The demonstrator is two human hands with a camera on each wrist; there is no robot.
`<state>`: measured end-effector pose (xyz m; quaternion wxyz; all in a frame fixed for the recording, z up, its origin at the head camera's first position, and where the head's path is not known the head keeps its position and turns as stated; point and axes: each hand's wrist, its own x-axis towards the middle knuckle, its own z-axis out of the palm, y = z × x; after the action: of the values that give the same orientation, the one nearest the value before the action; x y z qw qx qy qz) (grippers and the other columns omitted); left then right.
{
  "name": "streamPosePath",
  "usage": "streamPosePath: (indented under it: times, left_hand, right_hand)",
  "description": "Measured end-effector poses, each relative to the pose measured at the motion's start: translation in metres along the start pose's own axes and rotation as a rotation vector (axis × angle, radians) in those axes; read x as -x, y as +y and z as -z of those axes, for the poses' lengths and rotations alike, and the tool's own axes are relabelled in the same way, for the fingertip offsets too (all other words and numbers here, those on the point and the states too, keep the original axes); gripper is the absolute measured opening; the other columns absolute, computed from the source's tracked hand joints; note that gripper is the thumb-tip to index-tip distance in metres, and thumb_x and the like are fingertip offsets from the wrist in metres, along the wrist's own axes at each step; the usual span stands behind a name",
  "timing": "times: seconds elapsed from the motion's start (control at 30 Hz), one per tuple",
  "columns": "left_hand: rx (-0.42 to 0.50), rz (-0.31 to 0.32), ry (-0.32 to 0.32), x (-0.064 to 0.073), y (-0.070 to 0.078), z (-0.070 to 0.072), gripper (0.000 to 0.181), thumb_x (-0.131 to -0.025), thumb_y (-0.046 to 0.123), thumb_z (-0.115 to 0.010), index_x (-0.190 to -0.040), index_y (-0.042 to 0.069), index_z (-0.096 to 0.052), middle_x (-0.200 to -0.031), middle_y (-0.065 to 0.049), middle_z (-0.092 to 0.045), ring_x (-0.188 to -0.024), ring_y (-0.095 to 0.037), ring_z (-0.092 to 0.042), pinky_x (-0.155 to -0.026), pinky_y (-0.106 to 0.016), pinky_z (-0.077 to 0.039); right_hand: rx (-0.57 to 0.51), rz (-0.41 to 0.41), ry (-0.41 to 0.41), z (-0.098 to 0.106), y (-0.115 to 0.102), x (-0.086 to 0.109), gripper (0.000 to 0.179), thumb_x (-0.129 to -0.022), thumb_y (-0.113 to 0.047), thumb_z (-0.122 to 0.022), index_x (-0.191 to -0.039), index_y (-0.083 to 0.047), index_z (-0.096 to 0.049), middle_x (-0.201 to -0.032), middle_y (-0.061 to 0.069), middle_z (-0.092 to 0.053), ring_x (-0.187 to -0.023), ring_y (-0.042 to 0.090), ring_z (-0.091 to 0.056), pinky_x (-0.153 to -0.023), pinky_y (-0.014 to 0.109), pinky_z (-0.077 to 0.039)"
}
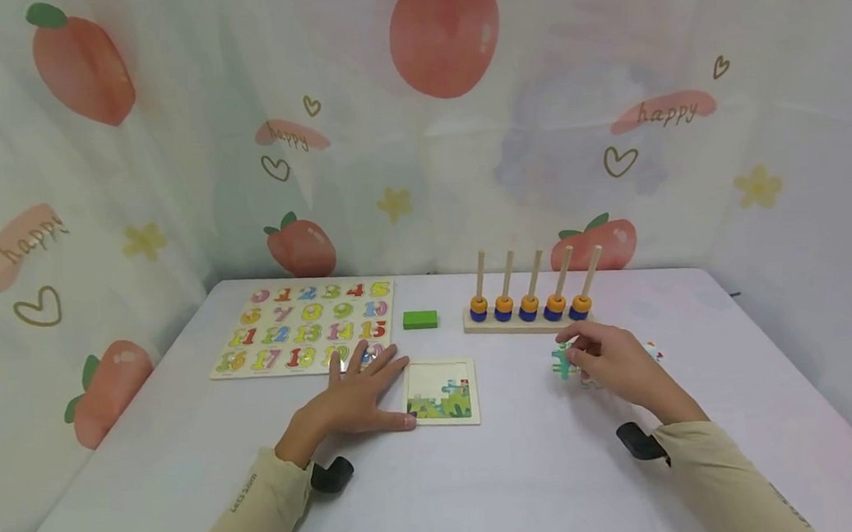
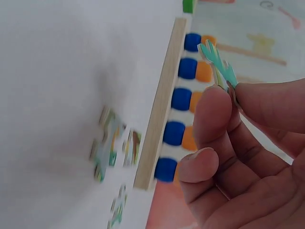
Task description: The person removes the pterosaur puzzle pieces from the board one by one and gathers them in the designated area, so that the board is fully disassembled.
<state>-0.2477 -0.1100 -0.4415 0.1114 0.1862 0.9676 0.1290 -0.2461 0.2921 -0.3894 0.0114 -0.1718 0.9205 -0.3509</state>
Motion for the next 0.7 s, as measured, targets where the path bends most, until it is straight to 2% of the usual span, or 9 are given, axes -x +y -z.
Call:
streamPosePath:
  times: [0.13, 0.4, 0.7]
  left_hand:
    - [-0.002, 0.005, 0.001, -0.001, 0.0, -0.001, 0.104, -0.086, 0.076, -0.072, -0.17, 0.031, -0.032, -0.179, 0.002, -0.016, -0.163, -0.04, 0.01, -0.122, -0.071, 0.013]
    - [0.005, -0.009, 0.0, 0.0, 0.001, -0.001, 0.103, -0.087, 0.076, -0.073, -0.17, 0.03, -0.033, -0.179, 0.002, -0.016, -0.163, -0.04, 0.01, -0.121, -0.072, 0.013]
    - [-0.012, 0.006, -0.003, -0.001, -0.002, -0.003, 0.105, -0.086, 0.078, -0.072, -0.171, 0.033, -0.031, -0.18, 0.004, -0.014, -0.163, -0.038, 0.012, -0.121, -0.071, 0.015]
  right_hand:
    - [0.049, -0.034, 0.02, 0.013, 0.01, 0.009, 0.023, -0.106, -0.004, -0.065, -0.128, 0.004, -0.066, -0.095, 0.005, -0.069, -0.079, 0.025, -0.063, -0.066, 0.028, -0.055]
    - [0.133, -0.118, 0.04, 0.035, 0.037, 0.033, 0.026, -0.109, -0.01, -0.062, -0.13, 0.004, -0.065, -0.085, 0.003, -0.067, -0.076, 0.022, -0.061, -0.064, 0.028, -0.046]
    - [0.124, -0.221, 0.021, 0.047, 0.062, 0.046, 0.031, -0.109, -0.01, -0.057, -0.133, 0.008, -0.063, -0.084, 0.003, -0.065, -0.077, 0.022, -0.058, -0.064, 0.029, -0.044]
